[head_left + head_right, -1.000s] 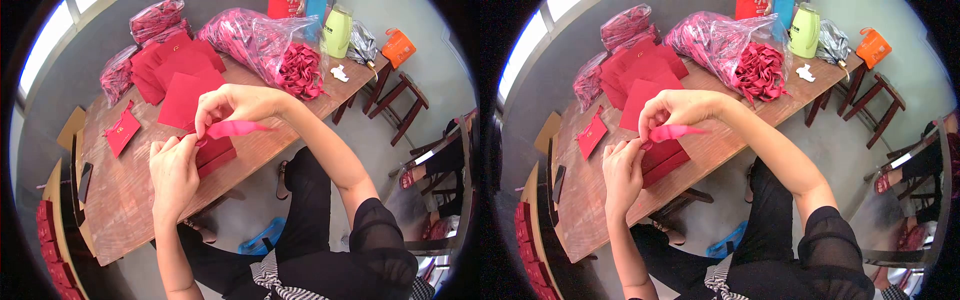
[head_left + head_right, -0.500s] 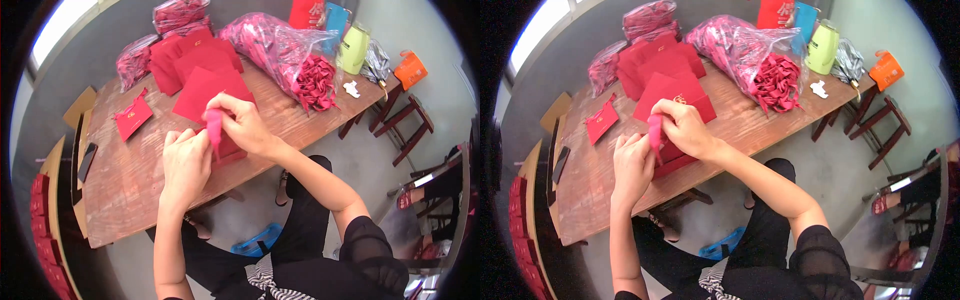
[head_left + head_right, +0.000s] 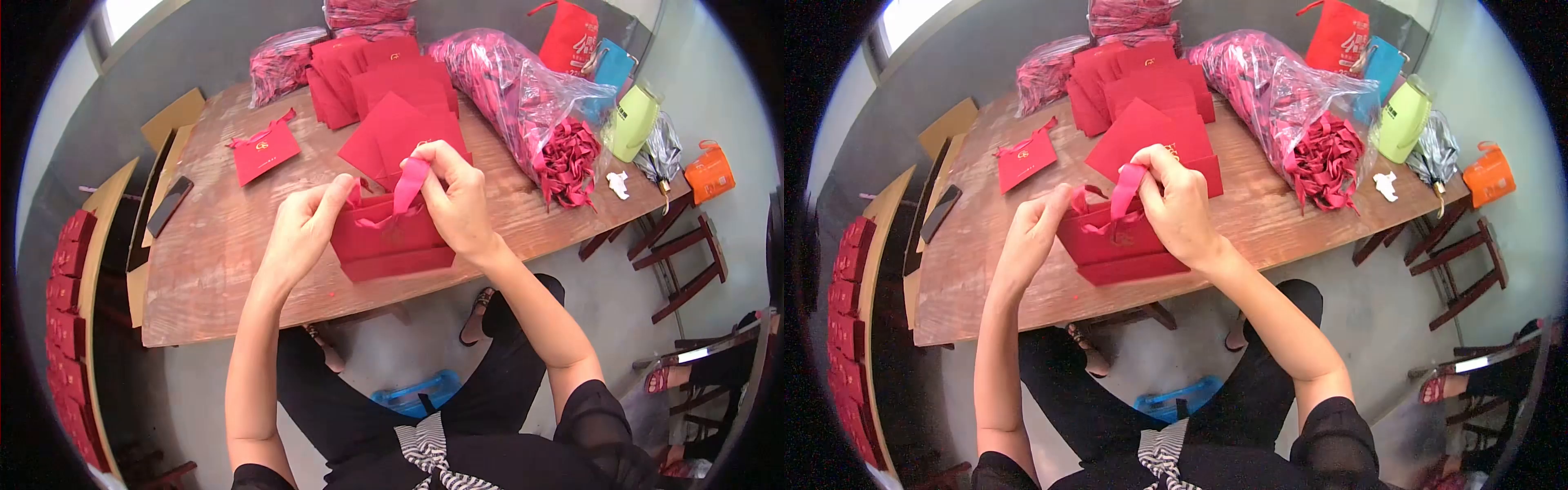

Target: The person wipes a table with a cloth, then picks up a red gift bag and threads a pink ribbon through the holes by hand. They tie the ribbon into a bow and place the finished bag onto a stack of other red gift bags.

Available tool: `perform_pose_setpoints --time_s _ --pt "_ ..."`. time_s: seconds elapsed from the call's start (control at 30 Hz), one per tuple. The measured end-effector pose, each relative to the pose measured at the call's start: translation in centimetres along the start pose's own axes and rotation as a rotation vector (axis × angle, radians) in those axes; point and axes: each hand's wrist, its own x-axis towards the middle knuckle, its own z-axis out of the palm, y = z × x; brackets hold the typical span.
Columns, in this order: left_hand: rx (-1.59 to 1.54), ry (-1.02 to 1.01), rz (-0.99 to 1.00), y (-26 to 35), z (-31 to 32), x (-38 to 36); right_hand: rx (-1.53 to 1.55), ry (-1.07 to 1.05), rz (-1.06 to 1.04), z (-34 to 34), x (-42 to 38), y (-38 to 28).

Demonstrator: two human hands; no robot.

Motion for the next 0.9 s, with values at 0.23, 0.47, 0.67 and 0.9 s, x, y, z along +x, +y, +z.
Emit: perform_pose_setpoints --time_s 0.23,0.47,0.67,0.9 --pt "-0.127 0.062 -0.071 0.1 1.7 1.9 0.009 -0.06 0.032 0.0 -0.5 -0.3" --pt "0.237 0.438 0.103 -1.6 4.0 1.1 0.108 0.144 0.165 1.6 -1.8 0.3" --pt "0.323 0.448 0.092 -2.5 4.4 0.5 0.329 0.105 0.558 2.2 -2.4 3.1" --pt "-0.047 0.319 -0.137 -9.4 3.9 0.2 0.237 -0.147 0.643 1.5 -4.5 5.8"
